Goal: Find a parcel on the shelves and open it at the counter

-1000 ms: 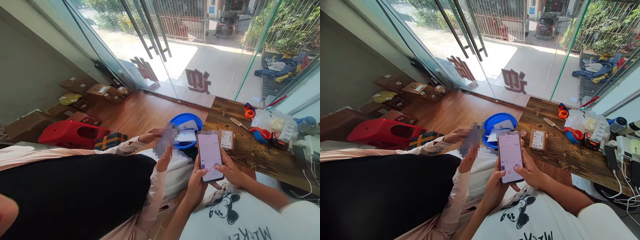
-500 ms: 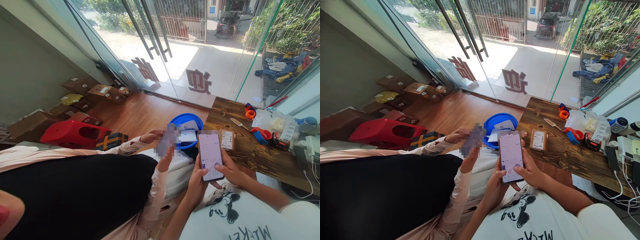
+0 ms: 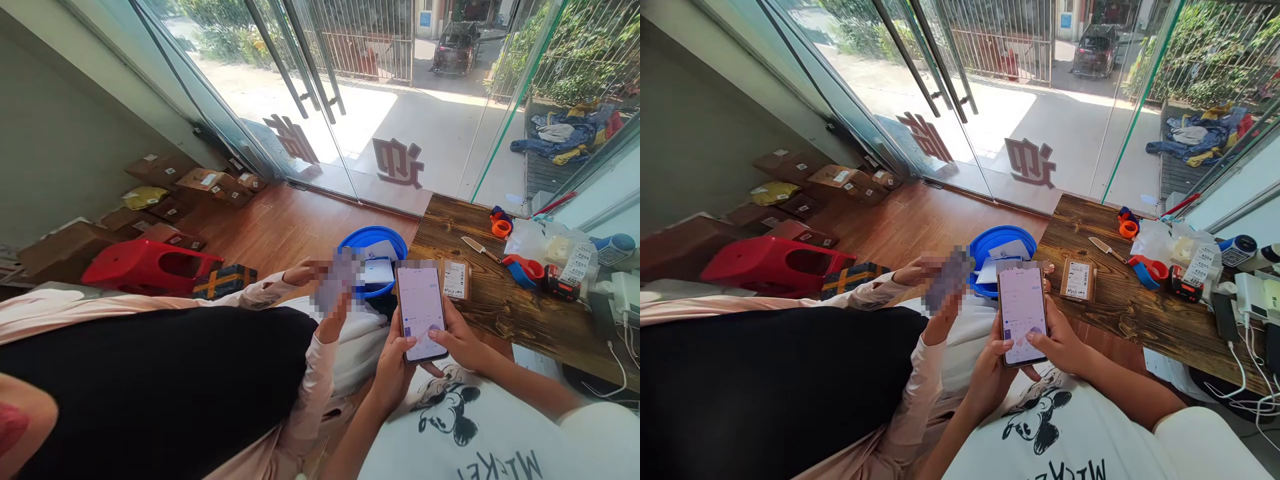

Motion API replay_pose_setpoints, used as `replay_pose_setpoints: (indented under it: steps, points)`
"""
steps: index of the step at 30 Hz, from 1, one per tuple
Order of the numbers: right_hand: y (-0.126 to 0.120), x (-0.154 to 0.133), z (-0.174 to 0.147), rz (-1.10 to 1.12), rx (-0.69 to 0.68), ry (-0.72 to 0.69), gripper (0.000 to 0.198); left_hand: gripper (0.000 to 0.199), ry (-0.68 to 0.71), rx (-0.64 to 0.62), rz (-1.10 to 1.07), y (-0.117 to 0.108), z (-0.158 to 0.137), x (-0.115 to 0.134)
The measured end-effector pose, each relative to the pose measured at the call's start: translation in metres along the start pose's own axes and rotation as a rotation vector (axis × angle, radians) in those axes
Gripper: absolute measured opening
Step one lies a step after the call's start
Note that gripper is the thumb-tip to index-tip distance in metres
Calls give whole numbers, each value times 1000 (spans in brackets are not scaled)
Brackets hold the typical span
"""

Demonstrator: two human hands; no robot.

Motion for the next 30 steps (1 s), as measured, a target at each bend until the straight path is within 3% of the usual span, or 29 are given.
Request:
replay_pose_setpoints:
  steps: [8, 13, 20, 30]
  points:
    - [-2, -1, 0, 34, 23, 3, 45, 101, 1, 26, 30, 2, 1, 1]
    - [-9, 8, 6, 182, 135, 60, 34, 98, -2, 55, 69, -3, 1, 0]
    - [-14, 11, 9, 219, 307, 64, 44, 113, -24, 132, 144, -4, 1, -3]
    - [-10, 12, 3, 278, 274, 38, 36, 105, -24, 76, 68, 0, 7, -1]
Point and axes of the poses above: each hand's wrist, its own z-axis towards the middle knuckle, its own y-axis out of the palm, x = y × z, the point moved 7 cm from there along z, towards the middle knuckle, and after that the axes turned 15 degrees about -x, right-handed, at the moved point
